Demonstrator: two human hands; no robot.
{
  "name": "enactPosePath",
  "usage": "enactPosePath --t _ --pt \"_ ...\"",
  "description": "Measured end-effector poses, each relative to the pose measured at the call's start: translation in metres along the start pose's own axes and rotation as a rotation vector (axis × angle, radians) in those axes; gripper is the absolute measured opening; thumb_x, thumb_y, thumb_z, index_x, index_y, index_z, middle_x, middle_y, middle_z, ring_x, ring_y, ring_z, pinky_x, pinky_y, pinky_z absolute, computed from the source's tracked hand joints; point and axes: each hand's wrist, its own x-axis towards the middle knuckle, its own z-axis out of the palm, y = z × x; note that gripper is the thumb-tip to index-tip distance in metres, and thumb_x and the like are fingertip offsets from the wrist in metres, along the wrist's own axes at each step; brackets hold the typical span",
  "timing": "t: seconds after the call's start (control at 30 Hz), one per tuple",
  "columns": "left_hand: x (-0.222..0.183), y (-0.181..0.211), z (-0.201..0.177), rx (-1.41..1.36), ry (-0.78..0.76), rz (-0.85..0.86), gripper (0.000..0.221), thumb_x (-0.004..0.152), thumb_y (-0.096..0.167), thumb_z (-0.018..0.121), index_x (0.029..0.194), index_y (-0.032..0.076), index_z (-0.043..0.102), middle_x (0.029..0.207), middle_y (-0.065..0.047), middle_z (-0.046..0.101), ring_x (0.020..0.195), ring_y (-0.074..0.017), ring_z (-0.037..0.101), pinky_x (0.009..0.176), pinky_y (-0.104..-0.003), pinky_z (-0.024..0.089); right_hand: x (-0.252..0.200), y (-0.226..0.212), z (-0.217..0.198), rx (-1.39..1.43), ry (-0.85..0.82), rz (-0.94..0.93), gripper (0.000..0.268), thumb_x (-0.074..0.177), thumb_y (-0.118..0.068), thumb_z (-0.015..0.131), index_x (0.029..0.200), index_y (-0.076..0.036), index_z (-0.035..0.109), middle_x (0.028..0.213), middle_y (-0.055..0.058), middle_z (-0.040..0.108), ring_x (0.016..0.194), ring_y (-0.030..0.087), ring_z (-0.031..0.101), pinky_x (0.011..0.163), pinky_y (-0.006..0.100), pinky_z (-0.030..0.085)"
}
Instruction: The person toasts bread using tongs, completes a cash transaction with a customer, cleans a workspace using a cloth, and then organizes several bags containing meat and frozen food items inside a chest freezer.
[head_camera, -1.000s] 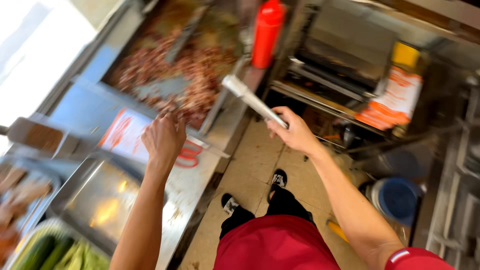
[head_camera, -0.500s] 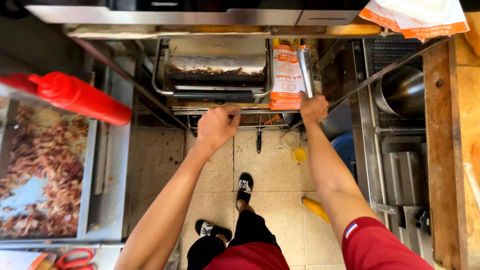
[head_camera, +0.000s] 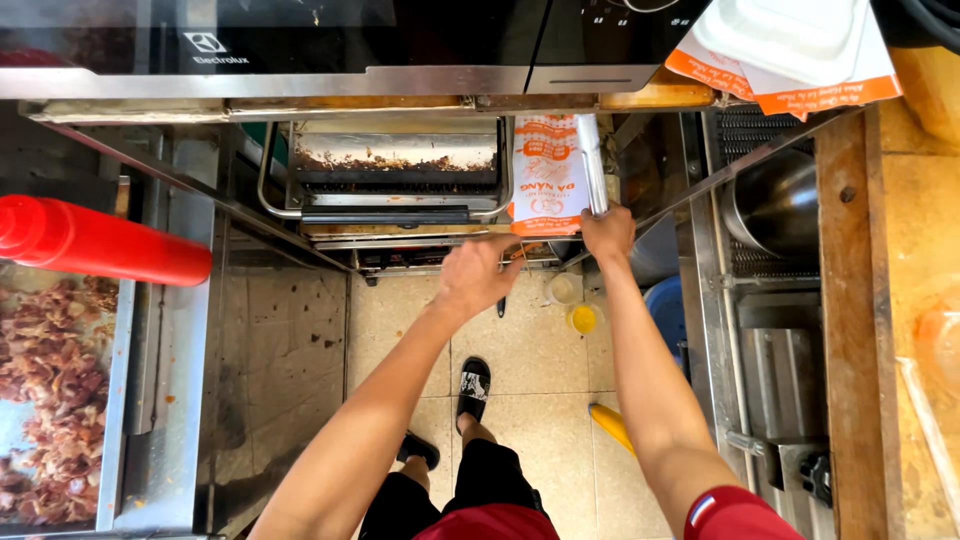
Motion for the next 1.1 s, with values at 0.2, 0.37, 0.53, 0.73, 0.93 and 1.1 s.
enactPosePath --t 0.2,0.37,0.53,0.73,0.93,1.1 --pt "-0.002 0.01 0.026 0.255 0.479 0.526 0.045 0.081 0.041 0.071 0.12 0.019 0.071 0.117 -0.007 0.075 0.105 -0.0268 0.076 0.098 -0.049 0.058 -0.109 -0.062 -0.068 0.608 -0.125 0.171 0.028 0.095 -0.011 0.077 0.12 -0.001 0.08 0.084 0.005 0.067 0.07 0.019 0.052 0.064 0.038 0.04" --pt "-0.01 -0.009 -0.025 0.033 0.109 0.372 0.02 0.102 0.027 0.063 0.109 0.014 0.077 0.094 -0.012 0.077 0.072 -0.03 0.075 0.065 -0.044 0.061 -0.147 -0.106 -0.096 0.633 -0.218 -0.319 0.029 0.092 -0.014 0.079 0.117 0.001 0.074 0.101 0.003 0.071 0.084 0.015 0.06 0.075 0.031 0.047" --pt "-0.031 -0.032 -0.106 0.123 -0.098 0.272 0.036 0.107 0.038 0.058 0.098 0.01 0.078 0.084 -0.016 0.076 0.077 -0.033 0.072 0.072 -0.045 0.058 -0.171 -0.168 -0.08 0.354 -0.18 -0.651 0.031 0.086 -0.016 0.086 0.108 0.002 0.075 0.096 0.007 0.069 0.084 0.018 0.065 0.075 0.032 0.052" --pt "-0.041 -0.075 -0.21 -0.593 -0.651 -0.258 0.043 0.093 0.038 0.064 0.12 0.006 0.075 0.107 -0.009 0.08 0.091 -0.0156 0.074 0.08 -0.029 0.06 -0.183 -0.228 -0.06 0.342 -0.431 -0.838 0.024 0.085 -0.015 0.083 0.099 0.001 0.072 0.091 0.007 0.065 0.079 0.018 0.065 0.069 0.033 0.052" --pt "-0.063 -0.079 -0.241 -0.448 -0.638 -0.189 0.048 0.086 0.034 0.072 0.125 0.007 0.073 0.114 -0.008 0.078 0.091 -0.0116 0.069 0.073 -0.034 0.062 -0.2 -0.25 -0.037 0.366 -0.555 -0.955 0.021 0.083 -0.01 0.082 0.1 0.0 0.073 0.088 0.008 0.063 0.079 0.022 0.064 0.068 0.035 0.051" --pt "-0.07 -0.079 -0.242 -0.519 -0.718 -0.28 0.047 0.087 0.038 0.069 0.125 0.01 0.069 0.111 -0.007 0.078 0.089 -0.0137 0.076 0.074 -0.031 0.065 -0.208 -0.246 -0.026 0.356 -0.535 -0.911 0.021 0.081 -0.01 0.085 0.096 -0.001 0.073 0.086 0.008 0.063 0.076 0.021 0.064 0.068 0.034 0.051"
